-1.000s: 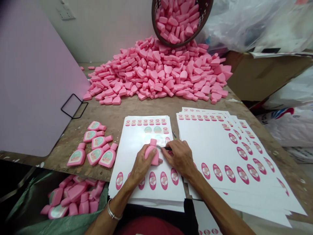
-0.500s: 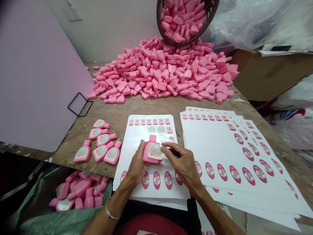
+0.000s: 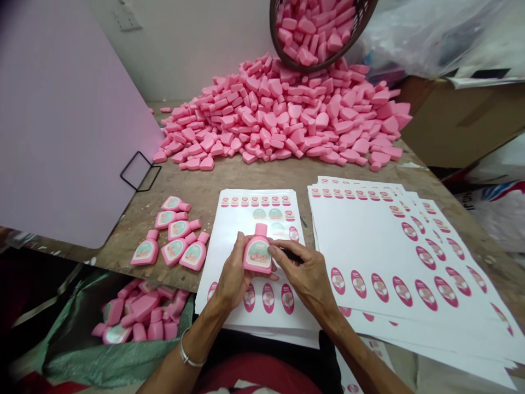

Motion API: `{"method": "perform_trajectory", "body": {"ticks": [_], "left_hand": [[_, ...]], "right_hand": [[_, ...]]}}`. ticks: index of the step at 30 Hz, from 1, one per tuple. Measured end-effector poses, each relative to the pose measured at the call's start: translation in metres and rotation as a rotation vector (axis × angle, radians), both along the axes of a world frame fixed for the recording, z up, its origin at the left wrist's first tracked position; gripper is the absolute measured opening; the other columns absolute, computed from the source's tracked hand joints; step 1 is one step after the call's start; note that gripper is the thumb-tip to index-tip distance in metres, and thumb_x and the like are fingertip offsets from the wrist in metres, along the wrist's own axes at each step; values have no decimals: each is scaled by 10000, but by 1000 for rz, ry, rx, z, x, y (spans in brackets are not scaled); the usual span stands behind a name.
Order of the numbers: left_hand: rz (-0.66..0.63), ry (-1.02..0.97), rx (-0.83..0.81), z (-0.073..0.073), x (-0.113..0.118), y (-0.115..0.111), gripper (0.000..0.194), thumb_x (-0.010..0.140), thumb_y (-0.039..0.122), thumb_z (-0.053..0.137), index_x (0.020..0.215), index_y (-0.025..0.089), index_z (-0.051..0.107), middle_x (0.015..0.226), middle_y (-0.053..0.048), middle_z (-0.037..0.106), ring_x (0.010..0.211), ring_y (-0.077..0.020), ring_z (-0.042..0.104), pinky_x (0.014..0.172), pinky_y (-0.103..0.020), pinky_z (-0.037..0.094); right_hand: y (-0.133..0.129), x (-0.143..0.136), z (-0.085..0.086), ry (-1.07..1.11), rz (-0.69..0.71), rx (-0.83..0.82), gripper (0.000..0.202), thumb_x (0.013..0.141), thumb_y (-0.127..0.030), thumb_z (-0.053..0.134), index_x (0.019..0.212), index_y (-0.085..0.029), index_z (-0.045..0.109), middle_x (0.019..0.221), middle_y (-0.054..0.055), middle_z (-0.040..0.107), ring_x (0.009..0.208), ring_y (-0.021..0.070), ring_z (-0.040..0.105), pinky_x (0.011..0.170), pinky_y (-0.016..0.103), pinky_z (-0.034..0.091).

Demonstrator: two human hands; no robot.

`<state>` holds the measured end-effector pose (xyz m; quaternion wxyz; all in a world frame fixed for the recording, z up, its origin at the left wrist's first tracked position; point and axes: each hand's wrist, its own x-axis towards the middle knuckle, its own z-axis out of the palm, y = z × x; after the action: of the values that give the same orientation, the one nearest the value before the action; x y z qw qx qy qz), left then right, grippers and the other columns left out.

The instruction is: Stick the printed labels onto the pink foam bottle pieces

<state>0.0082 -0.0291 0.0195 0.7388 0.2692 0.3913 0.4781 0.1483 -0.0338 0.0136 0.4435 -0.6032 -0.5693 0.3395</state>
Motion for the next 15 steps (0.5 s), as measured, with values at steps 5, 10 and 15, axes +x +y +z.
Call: {"method": "perform_trajectory", "body": {"ticks": [5, 10, 15], "left_hand": [[-6, 12, -1, 0, -1, 0, 563, 884, 599, 387, 1087, 132, 625, 969, -97, 667, 803, -201, 660, 653, -316, 585], [-90, 63, 119, 2, -5, -2, 401, 795, 398, 651, 1105, 161, 557, 976, -51, 622, 786, -169, 636, 689, -328, 584], [-120, 6, 90, 3, -10, -4, 387, 753, 285, 691, 1076, 148, 529, 866, -18, 582, 766, -141, 607, 742, -346, 574]], "right_hand": [[-1, -2, 2, -27, -4, 28, 251, 778, -441, 654, 893, -234, 738, 870, 32, 732, 802, 213, 670, 714, 330, 547], [-1, 0, -1, -138, 22, 98, 255, 819, -437, 607, 934, -233, 708, 900, 46, 724, 805, 213, 663, 716, 341, 528], [6, 12, 2, -488, -91, 192, 426, 763, -494, 635, 1077, -206, 652, 1014, 118, 692, 939, 299, 625, 851, 470, 462]]}}
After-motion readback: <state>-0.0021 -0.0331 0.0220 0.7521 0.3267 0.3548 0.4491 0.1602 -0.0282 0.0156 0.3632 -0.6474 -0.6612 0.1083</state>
